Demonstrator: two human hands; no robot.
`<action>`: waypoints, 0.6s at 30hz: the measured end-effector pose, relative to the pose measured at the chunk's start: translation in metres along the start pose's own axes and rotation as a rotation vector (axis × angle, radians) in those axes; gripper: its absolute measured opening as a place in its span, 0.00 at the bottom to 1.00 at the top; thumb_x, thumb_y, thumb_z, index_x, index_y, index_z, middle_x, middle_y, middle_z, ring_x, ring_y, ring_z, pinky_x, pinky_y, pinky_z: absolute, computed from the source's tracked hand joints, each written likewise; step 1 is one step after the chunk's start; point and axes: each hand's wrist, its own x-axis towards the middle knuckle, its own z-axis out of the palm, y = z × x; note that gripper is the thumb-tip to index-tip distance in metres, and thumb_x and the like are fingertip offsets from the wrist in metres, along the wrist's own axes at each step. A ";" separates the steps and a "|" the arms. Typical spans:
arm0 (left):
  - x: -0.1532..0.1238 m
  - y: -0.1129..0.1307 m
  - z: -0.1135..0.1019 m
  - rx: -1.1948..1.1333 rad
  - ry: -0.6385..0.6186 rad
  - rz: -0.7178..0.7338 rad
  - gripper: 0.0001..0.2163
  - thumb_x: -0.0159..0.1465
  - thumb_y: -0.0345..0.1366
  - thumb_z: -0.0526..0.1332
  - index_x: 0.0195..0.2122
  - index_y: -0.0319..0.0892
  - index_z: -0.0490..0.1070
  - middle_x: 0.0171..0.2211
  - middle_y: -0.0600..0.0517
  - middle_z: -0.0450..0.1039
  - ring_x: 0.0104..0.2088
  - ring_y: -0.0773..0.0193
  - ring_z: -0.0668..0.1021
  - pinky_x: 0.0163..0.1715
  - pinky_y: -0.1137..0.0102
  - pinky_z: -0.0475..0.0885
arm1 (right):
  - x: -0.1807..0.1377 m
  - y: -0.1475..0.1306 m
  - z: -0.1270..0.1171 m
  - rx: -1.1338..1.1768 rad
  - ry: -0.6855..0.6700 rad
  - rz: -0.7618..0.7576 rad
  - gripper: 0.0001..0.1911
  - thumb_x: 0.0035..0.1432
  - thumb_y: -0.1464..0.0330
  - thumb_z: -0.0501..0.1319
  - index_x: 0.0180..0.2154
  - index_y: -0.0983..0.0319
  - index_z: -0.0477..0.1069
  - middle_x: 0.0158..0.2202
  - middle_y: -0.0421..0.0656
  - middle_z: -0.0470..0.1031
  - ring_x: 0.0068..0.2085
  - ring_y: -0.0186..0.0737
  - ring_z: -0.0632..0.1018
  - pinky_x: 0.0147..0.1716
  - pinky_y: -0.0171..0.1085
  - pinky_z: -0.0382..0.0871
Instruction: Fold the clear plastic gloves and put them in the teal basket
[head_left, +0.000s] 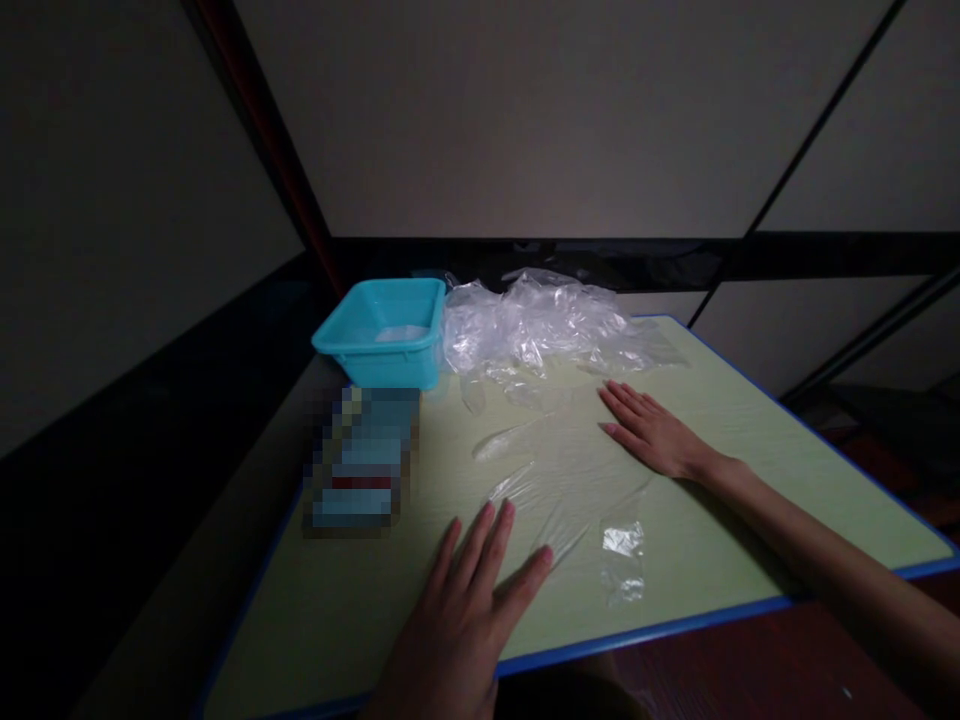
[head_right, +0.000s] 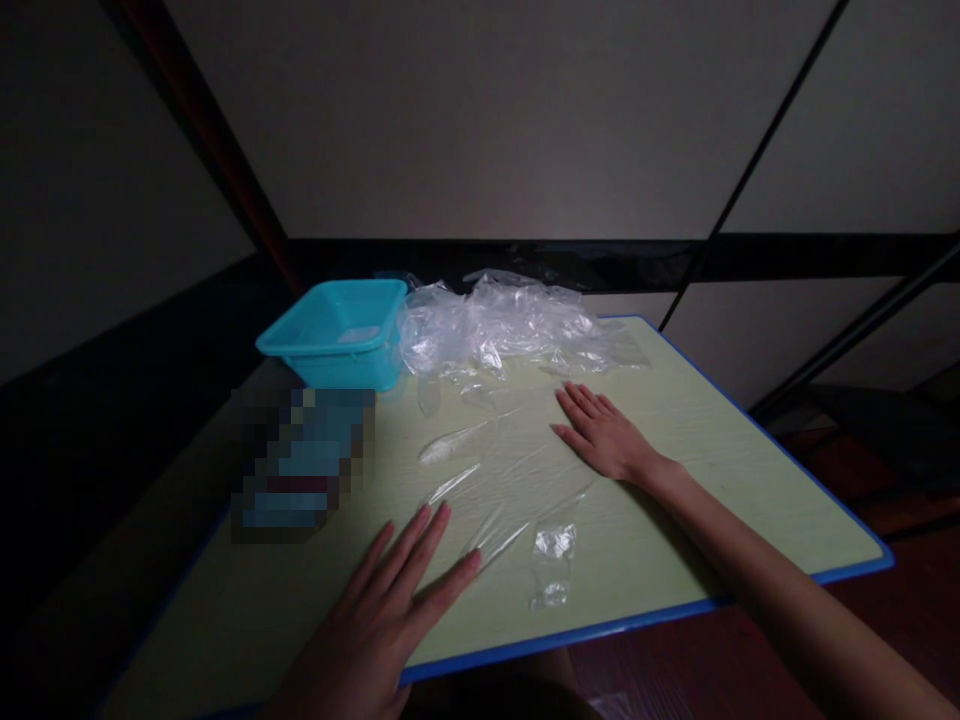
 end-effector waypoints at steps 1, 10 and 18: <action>0.000 0.000 0.000 0.005 0.002 -0.001 0.45 0.39 0.20 0.51 0.61 0.53 0.47 0.64 0.48 0.34 0.62 0.49 0.44 0.54 0.48 0.52 | 0.000 0.002 -0.001 0.010 -0.003 0.012 0.32 0.63 0.53 0.38 0.62 0.65 0.45 0.63 0.50 0.46 0.62 0.47 0.49 0.58 0.51 0.48; 0.001 0.000 0.002 0.012 -0.006 -0.014 0.45 0.39 0.19 0.53 0.61 0.53 0.47 0.65 0.48 0.33 0.62 0.48 0.43 0.55 0.48 0.50 | -0.008 -0.081 -0.042 0.239 -0.095 -0.359 0.32 0.64 0.56 0.42 0.63 0.61 0.34 0.64 0.47 0.37 0.63 0.45 0.43 0.60 0.51 0.42; 0.003 0.000 -0.002 -0.001 -0.145 -0.046 0.39 0.41 0.21 0.54 0.58 0.51 0.55 0.64 0.49 0.34 0.62 0.50 0.41 0.57 0.50 0.44 | -0.020 -0.135 -0.034 0.413 -0.306 -0.626 0.42 0.60 0.50 0.45 0.62 0.72 0.34 0.64 0.54 0.34 0.63 0.44 0.39 0.61 0.45 0.38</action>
